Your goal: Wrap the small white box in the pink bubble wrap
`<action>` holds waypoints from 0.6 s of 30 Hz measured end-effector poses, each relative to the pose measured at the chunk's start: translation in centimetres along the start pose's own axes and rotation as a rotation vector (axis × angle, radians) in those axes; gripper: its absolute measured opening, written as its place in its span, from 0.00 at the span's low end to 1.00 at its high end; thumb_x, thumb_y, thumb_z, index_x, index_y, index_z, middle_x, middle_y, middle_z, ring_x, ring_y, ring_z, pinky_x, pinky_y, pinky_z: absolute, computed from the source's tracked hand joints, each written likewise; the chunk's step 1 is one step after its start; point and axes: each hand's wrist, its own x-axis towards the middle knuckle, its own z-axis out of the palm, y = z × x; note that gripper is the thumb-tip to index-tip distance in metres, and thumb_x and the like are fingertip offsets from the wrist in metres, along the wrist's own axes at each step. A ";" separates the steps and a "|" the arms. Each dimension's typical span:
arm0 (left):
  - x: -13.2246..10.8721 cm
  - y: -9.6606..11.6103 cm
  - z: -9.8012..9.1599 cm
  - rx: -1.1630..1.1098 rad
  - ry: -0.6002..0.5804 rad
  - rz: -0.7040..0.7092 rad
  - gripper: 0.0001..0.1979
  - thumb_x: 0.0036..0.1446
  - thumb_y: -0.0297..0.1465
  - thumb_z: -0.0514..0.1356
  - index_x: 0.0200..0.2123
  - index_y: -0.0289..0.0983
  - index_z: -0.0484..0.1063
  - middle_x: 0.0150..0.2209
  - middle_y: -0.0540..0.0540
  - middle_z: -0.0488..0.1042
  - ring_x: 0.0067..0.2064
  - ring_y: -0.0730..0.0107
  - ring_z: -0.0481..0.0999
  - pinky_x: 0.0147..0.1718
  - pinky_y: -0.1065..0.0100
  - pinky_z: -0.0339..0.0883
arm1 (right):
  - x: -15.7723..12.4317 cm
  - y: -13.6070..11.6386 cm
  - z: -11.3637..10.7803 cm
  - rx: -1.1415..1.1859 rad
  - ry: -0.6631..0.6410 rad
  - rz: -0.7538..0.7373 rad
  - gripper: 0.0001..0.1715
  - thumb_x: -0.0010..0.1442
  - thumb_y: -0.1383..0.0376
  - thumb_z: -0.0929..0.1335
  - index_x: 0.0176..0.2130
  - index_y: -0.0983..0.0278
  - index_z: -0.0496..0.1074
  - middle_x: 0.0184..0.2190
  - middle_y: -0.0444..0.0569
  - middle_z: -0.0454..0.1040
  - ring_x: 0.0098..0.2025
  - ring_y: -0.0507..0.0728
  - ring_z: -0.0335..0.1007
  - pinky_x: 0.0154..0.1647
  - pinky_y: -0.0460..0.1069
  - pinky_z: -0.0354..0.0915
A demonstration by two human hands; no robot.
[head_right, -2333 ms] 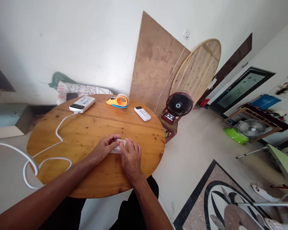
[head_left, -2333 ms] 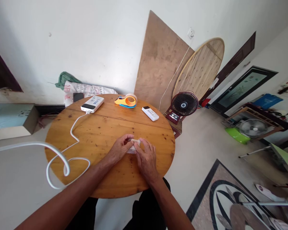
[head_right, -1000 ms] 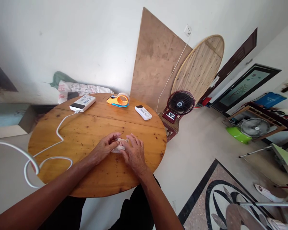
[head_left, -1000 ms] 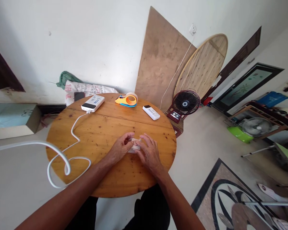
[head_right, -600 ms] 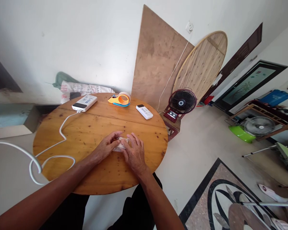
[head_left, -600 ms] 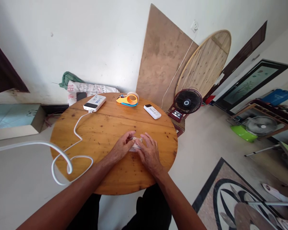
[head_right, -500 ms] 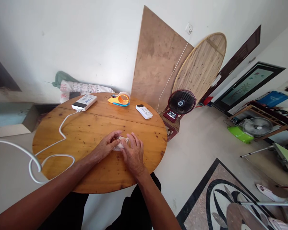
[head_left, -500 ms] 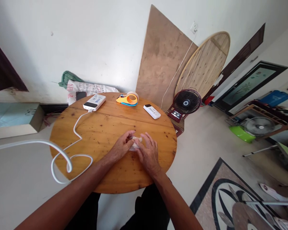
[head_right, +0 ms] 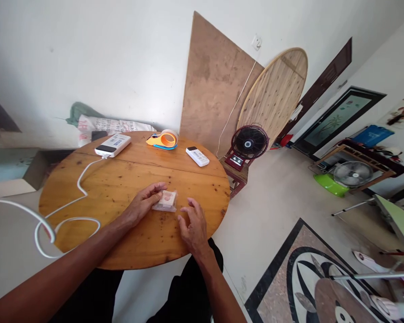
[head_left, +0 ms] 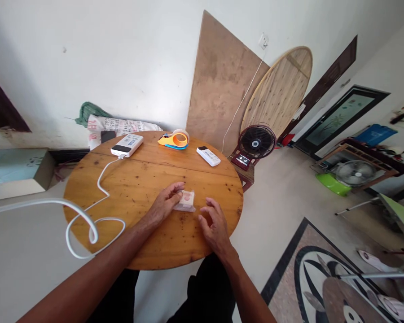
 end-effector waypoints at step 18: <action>0.0 0.8 -0.4 0.007 0.234 0.021 0.23 0.45 0.38 0.62 0.45 0.35 0.69 0.42 0.43 0.73 0.46 0.62 0.71 0.49 0.58 0.63 | -1.1 0.2 -2.3 0.013 0.202 0.027 0.10 0.62 0.66 0.63 0.44 0.63 0.69 0.55 0.55 0.63 0.58 0.60 0.60 0.58 0.59 0.59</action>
